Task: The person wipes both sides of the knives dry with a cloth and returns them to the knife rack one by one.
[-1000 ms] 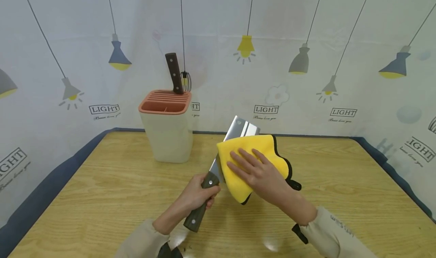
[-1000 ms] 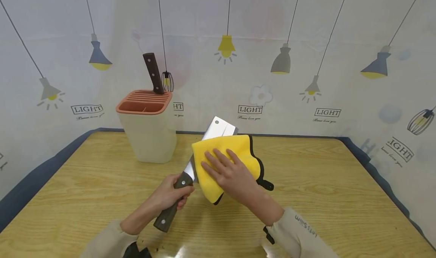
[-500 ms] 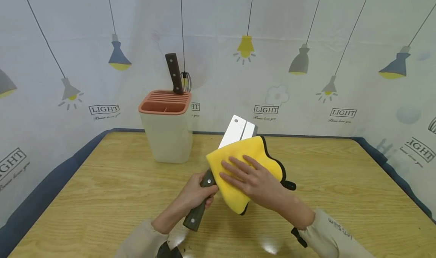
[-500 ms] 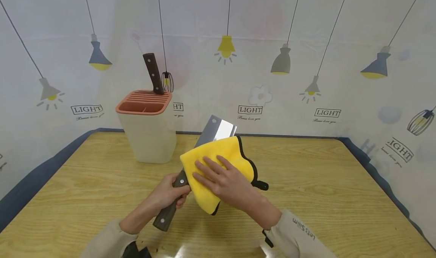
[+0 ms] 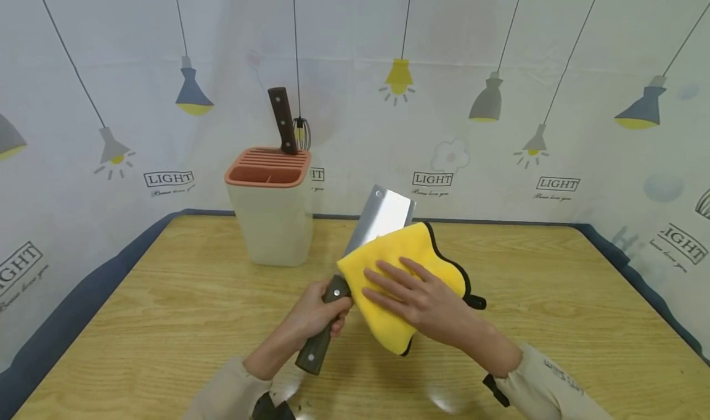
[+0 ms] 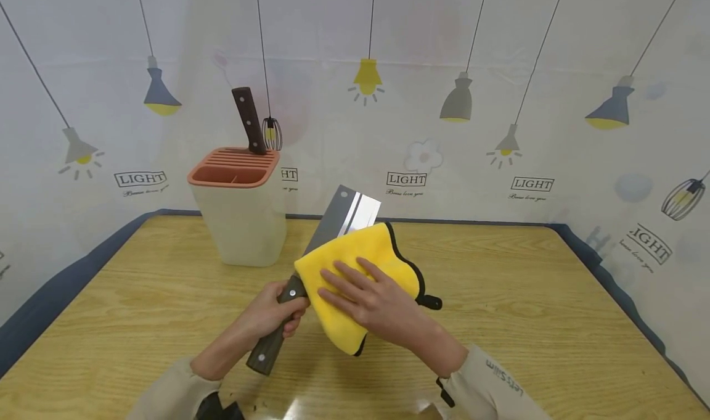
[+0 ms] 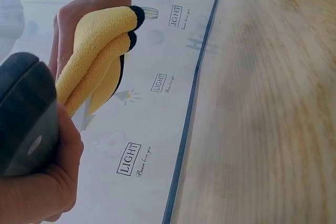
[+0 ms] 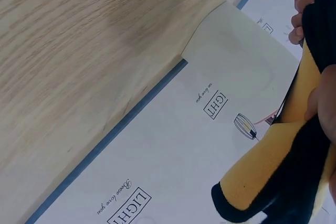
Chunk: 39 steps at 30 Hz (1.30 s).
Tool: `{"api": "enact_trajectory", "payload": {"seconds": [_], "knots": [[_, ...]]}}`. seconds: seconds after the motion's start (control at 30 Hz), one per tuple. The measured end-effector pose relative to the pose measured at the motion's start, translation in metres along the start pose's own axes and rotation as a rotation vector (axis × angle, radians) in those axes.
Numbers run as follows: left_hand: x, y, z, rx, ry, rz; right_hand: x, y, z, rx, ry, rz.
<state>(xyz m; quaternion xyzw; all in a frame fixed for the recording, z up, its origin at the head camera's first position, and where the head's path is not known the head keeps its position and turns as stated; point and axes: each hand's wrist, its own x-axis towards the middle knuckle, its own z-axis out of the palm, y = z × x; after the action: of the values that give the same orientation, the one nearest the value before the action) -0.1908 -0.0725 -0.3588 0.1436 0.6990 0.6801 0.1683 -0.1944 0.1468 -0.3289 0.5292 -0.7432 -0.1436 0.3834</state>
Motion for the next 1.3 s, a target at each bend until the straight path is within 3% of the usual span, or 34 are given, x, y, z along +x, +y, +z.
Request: {"api": "enact_trajectory", "payload": {"seconds": [0.2, 0.97, 1.3], "knots": [[0.0, 0.0, -0.002, 0.022, -0.012, 0.02, -0.004, 0.004, 0.001, 0.039, -0.018, 0.036], [-0.001, -0.002, 0.0, 0.027, -0.027, 0.006, -0.01, 0.029, 0.009, 0.013, -0.081, 0.166], [-0.002, -0.004, 0.003, 0.046, -0.034, 0.001, -0.013, 0.038, 0.012, 0.007, -0.133, 0.277]]}}
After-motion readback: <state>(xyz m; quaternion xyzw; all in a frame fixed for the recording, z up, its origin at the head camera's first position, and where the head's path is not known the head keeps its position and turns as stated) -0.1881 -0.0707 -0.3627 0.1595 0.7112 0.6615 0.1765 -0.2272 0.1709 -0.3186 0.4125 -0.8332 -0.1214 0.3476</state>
